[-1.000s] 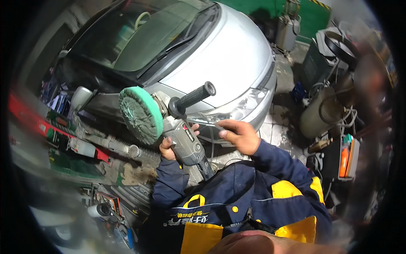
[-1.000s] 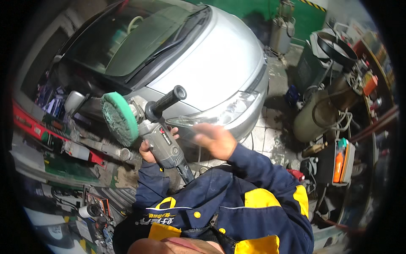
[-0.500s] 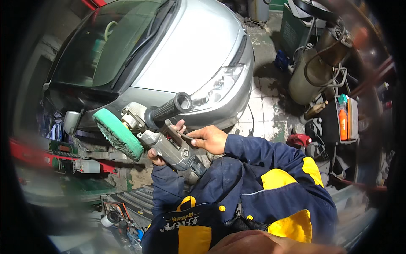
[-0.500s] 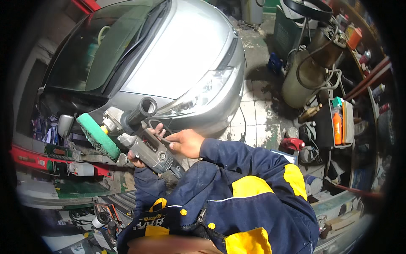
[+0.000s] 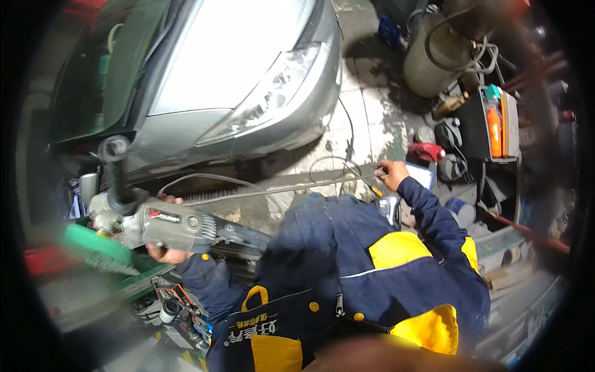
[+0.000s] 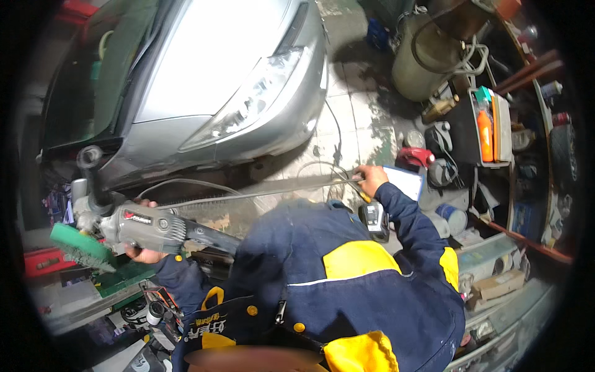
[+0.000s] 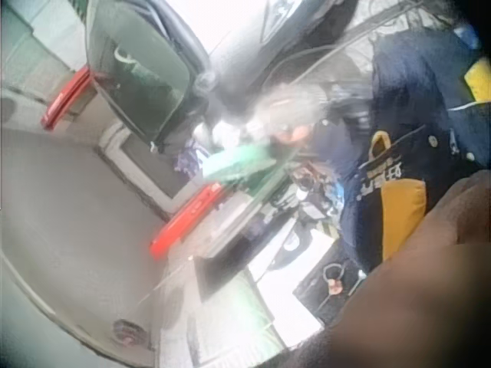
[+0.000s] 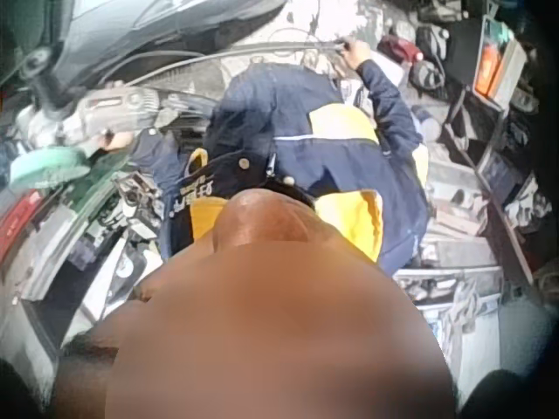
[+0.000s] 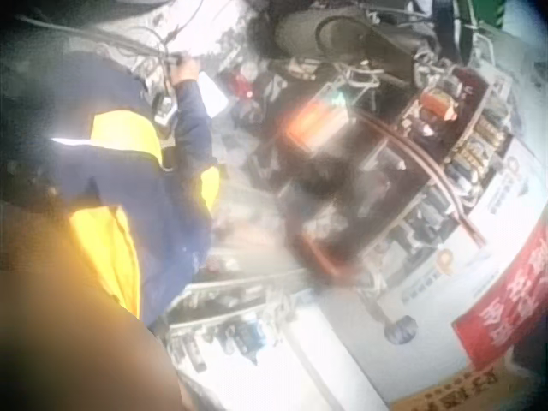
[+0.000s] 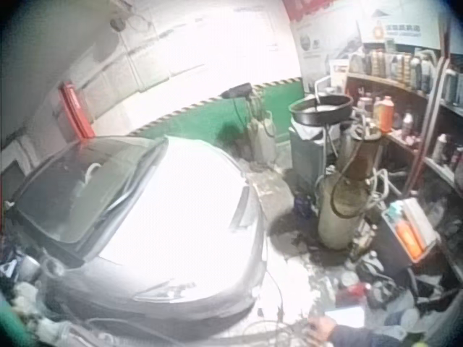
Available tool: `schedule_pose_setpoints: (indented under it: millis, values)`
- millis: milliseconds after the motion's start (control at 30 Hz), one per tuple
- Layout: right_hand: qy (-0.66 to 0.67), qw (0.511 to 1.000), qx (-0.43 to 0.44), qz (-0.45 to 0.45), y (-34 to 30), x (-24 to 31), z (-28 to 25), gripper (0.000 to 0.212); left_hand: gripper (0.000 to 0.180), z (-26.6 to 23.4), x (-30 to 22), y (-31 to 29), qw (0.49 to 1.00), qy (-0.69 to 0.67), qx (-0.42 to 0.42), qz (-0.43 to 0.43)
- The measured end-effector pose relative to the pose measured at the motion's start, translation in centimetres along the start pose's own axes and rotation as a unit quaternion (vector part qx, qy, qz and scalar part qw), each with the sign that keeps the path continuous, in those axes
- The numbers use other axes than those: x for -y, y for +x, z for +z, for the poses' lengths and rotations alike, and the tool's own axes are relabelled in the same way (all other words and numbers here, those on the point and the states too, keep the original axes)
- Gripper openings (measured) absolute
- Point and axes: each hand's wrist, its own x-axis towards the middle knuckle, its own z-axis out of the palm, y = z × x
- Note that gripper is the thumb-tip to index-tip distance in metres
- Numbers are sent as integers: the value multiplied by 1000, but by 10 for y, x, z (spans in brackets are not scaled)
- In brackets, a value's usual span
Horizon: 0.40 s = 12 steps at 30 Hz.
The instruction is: The person uses a handheld electric polisher with a green pad to polish the car's windshield. They move the tool in circular and sweeping motions across the glass surface, covering multiple areas from the lower edge to the upper corners. The person holds the polisher with both hands and adjusts position as needed.
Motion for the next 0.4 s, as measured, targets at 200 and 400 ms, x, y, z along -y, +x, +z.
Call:
schedule_pose_setpoints:
  millis: [200, 400]
  values:
    - [24, 996, -15, -88, -21, -27, 3, 31, 97, -10, -61, 15, 999, 9, 30, 35]
    - [-44, 981, 186, -31, -17, 3, -23, 54, 97, -23, -107, 27, 991, 70, -37, 104]
